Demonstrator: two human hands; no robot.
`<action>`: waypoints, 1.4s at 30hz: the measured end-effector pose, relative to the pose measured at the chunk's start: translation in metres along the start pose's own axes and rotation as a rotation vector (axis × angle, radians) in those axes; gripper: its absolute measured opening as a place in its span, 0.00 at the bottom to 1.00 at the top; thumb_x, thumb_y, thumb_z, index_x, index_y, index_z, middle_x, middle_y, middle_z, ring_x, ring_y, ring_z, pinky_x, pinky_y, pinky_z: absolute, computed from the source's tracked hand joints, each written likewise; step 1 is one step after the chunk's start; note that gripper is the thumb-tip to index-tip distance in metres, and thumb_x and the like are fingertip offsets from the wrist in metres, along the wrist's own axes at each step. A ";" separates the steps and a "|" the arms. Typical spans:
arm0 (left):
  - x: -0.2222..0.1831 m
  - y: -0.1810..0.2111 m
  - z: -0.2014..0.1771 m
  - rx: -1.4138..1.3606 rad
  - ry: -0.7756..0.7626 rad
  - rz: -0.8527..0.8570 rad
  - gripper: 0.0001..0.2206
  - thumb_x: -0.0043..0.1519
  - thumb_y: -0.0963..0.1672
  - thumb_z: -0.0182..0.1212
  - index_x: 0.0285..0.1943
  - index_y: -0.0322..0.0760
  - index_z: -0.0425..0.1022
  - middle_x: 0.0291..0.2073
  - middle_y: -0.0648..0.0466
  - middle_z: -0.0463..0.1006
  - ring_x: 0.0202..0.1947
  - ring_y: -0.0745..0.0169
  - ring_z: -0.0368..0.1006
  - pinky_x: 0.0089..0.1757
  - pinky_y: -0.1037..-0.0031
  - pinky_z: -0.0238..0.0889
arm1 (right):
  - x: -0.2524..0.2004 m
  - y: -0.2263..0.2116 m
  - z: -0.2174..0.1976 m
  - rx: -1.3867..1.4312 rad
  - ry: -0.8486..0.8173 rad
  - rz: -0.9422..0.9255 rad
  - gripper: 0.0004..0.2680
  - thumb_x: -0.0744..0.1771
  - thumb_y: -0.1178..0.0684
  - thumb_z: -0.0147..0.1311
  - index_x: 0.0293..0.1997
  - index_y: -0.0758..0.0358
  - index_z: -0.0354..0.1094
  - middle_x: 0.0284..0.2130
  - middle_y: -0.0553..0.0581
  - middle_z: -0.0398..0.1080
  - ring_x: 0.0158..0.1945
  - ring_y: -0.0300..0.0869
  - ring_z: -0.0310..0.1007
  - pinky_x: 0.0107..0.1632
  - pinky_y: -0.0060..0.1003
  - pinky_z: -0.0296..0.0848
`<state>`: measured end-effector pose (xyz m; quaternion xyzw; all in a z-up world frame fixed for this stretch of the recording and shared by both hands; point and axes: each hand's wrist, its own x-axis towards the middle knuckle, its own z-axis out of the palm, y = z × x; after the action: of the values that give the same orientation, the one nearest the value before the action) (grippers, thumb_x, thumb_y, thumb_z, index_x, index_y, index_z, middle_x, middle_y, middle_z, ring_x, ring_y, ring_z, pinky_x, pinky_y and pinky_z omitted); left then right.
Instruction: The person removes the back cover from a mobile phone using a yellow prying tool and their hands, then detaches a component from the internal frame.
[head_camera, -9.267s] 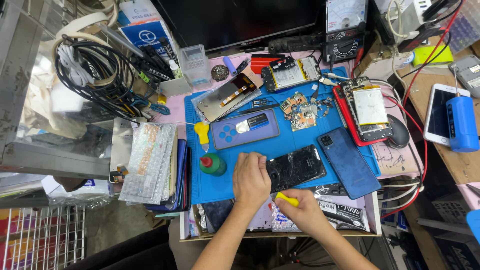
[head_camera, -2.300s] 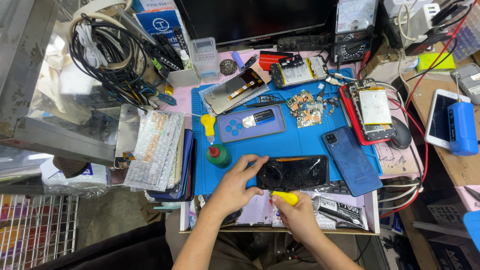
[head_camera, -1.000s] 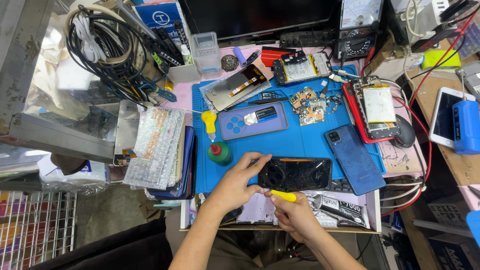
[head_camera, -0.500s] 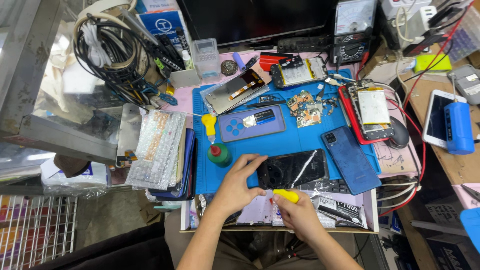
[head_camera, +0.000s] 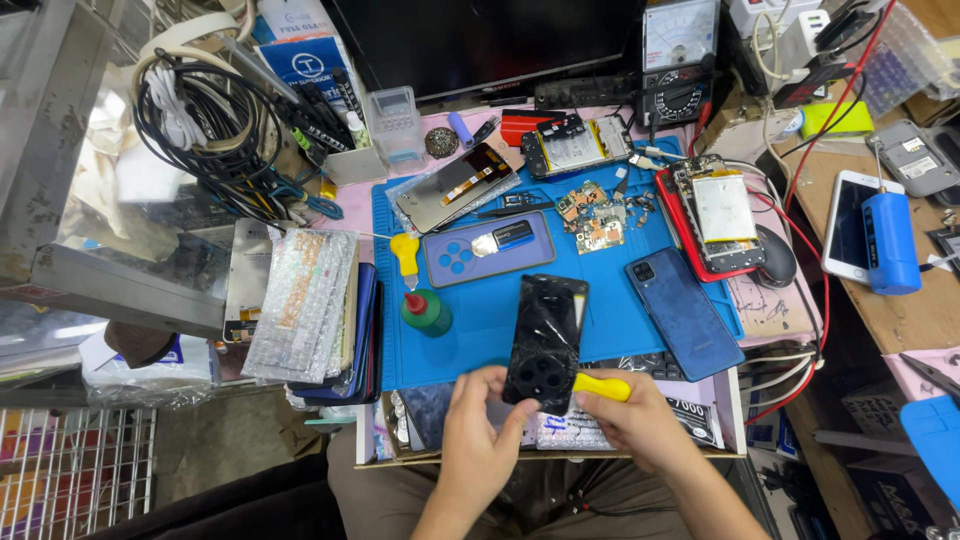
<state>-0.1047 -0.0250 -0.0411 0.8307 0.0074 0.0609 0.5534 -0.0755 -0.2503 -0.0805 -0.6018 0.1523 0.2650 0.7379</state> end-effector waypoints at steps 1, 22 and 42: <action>-0.007 -0.003 0.004 -0.012 0.031 0.006 0.17 0.55 0.42 0.74 0.49 0.29 0.74 0.40 0.47 0.78 0.41 0.56 0.76 0.45 0.70 0.69 | 0.002 -0.002 -0.007 -0.001 -0.021 -0.005 0.11 0.63 0.59 0.61 0.48 0.70 0.76 0.12 0.46 0.58 0.12 0.30 0.50 0.15 0.28 0.48; -0.005 -0.003 0.086 -0.794 -0.020 -0.600 0.11 0.61 0.44 0.66 0.37 0.30 0.71 0.27 0.47 0.82 0.28 0.65 0.79 0.33 0.77 0.72 | 0.024 -0.048 -0.026 -0.143 0.088 -0.139 0.12 0.66 0.54 0.56 0.51 0.72 0.74 0.25 0.54 0.76 0.24 0.37 0.75 0.30 0.32 0.77; 0.017 -0.015 0.111 -0.859 0.023 -0.603 0.11 0.63 0.45 0.63 0.34 0.28 0.78 0.23 0.49 0.81 0.24 0.64 0.78 0.29 0.77 0.66 | -0.049 -0.012 -0.019 -0.794 0.389 -0.480 0.16 0.63 0.56 0.57 0.58 0.65 0.70 0.29 0.60 0.69 0.32 0.49 0.73 0.37 0.40 0.71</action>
<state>-0.0753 -0.1203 -0.0956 0.4893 0.2265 -0.0943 0.8369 -0.1071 -0.2802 -0.0482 -0.8924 0.0316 0.0082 0.4501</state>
